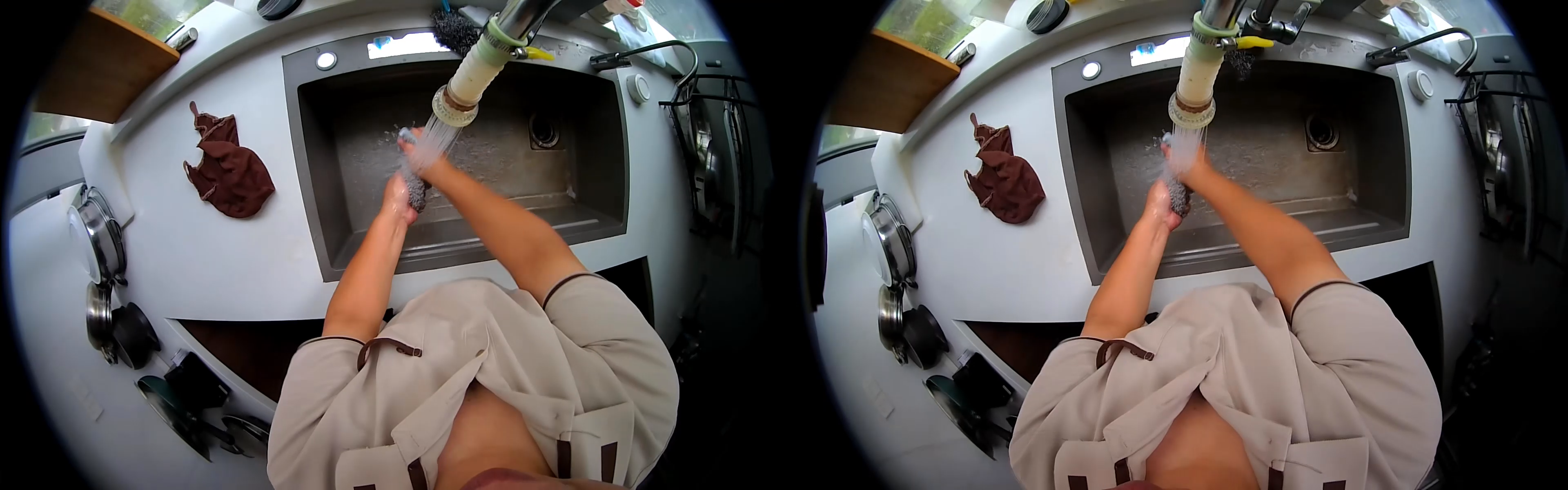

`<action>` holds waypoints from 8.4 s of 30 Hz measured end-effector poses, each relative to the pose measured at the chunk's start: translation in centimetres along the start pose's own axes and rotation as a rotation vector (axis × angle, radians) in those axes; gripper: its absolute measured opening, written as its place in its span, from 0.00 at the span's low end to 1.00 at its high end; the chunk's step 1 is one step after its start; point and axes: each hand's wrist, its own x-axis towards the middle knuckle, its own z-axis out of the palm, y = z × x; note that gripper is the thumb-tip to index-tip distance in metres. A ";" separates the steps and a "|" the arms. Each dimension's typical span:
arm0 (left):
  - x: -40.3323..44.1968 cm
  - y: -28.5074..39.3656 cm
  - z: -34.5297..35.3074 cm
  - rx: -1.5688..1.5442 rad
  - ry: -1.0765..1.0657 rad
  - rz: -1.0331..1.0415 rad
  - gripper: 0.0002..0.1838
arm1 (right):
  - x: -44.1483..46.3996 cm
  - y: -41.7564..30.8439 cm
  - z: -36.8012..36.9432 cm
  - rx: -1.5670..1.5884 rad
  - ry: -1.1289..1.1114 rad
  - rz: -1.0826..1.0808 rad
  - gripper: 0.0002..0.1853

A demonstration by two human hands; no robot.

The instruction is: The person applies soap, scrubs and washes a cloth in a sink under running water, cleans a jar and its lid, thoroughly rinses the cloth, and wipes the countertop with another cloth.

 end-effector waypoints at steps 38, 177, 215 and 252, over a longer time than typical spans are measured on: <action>3.6 1.1 -3.0 -0.261 -0.566 -0.255 0.21 | -11.1 -3.9 -1.0 -0.112 0.243 -0.629 0.17; 5.4 -3.8 -4.8 0.120 -0.428 0.351 0.23 | -11.5 -2.2 -0.8 -0.128 0.205 -0.899 0.15; 1.4 0.0 0.6 0.208 -0.106 0.050 0.19 | -3.3 1.2 -2.9 -0.174 0.322 -0.398 0.13; -0.6 -0.5 3.2 -0.054 -0.414 0.027 0.27 | -4.8 -1.9 -6.1 -0.324 0.247 -0.175 0.18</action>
